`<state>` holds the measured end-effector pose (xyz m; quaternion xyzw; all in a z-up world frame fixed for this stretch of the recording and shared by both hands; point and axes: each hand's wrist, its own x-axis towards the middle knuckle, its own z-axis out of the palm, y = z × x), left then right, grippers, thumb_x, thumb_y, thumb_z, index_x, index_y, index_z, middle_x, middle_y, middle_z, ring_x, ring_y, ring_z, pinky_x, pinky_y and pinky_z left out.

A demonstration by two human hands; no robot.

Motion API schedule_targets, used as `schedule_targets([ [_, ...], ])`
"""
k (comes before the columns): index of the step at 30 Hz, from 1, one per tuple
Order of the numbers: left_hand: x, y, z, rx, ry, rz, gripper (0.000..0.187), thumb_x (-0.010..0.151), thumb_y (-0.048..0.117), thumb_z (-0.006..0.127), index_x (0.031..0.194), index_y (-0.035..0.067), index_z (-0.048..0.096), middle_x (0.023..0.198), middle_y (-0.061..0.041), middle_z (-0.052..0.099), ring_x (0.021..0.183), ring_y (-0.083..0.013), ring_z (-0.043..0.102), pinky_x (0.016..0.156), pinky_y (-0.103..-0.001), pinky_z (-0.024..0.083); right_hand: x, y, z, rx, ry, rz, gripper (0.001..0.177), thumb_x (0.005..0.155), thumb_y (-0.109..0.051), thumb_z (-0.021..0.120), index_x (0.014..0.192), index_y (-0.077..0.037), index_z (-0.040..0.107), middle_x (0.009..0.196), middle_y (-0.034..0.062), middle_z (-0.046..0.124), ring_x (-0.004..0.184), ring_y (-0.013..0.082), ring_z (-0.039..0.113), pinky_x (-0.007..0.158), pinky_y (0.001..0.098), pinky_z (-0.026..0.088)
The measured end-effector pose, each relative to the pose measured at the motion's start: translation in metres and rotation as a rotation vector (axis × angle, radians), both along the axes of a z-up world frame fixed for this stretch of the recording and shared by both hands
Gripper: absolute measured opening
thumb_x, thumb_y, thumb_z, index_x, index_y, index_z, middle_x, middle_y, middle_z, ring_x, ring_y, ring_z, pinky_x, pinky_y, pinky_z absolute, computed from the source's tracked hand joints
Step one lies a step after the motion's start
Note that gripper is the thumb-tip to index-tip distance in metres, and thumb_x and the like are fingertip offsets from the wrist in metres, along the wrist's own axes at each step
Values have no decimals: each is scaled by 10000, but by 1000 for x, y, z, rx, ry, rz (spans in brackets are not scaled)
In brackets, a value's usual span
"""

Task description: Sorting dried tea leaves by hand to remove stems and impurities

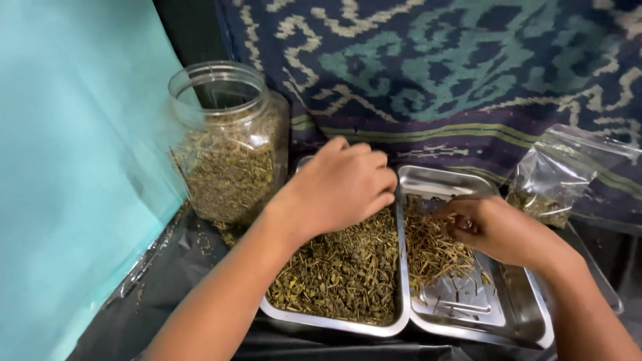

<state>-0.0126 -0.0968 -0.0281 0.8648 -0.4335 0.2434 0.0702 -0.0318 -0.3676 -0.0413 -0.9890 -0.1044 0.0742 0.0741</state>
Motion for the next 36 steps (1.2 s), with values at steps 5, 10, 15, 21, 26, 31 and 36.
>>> schedule_targets([
  [5, -1, -5, -10, 160, 262, 85, 194, 1001, 280, 624, 1025, 133, 748, 953, -15, 732, 752, -150, 630, 789, -361, 486, -2, 1, 16, 73, 49, 29, 397, 808, -221, 750, 1194, -311, 760, 1082, -110, 853, 759, 102, 825, 691, 230, 712],
  [10, -15, -1, -8, 248, 559, 173, 230, 948, 231, 665, 1145, 148, 751, 1143, -33, 737, 842, -154, 686, 813, -351, 523, -14, 8, 25, -69, 70, 54, 416, 824, -381, 737, 1239, -384, 714, 1199, -170, 788, 897, 75, 852, 768, 280, 730],
  [15, -19, 6, -3, 344, 736, 357, 195, 795, -84, 550, 691, 38, 660, 741, -114, 683, 604, -210, 632, 682, -343, 601, -13, 2, 31, -147, 74, 42, 520, 819, -510, 720, 1326, -438, 628, 1269, -171, 734, 836, 100, 880, 784, 318, 735],
  [21, -12, -2, -24, 474, 700, 352, 191, 814, -181, 558, 832, -7, 636, 760, -121, 636, 591, -174, 581, 537, -238, 570, -13, -8, 20, -181, 31, 70, 508, 832, -527, 698, 1324, -441, 604, 1251, -232, 732, 728, 108, 872, 765, 306, 709],
  [26, -2, -7, -43, 387, 585, 256, 202, 813, -138, 523, 742, -13, 664, 741, -173, 698, 583, -227, 661, 590, -332, 614, -15, -5, 22, -185, 28, 78, 488, 836, -551, 691, 1299, -412, 621, 1244, -233, 731, 705, 115, 871, 760, 316, 713],
  [31, 1, 0, -27, 312, 640, 265, 242, 792, -146, 451, 672, -9, 611, 610, -165, 603, 464, -179, 558, 452, -285, 521, -16, -9, 20, -133, -5, 106, 495, 811, -527, 729, 1283, -406, 642, 1238, -208, 749, 693, 117, 880, 723, 316, 717],
  [36, -2, 17, 22, 60, 586, 268, 244, 997, 100, 633, 789, 7, 718, 835, -68, 771, 570, -110, 665, 496, -174, 565, -13, -5, 20, -205, 58, 69, 514, 835, -561, 703, 1322, -432, 598, 1225, -208, 743, 719, 85, 866, 705, 274, 726],
])
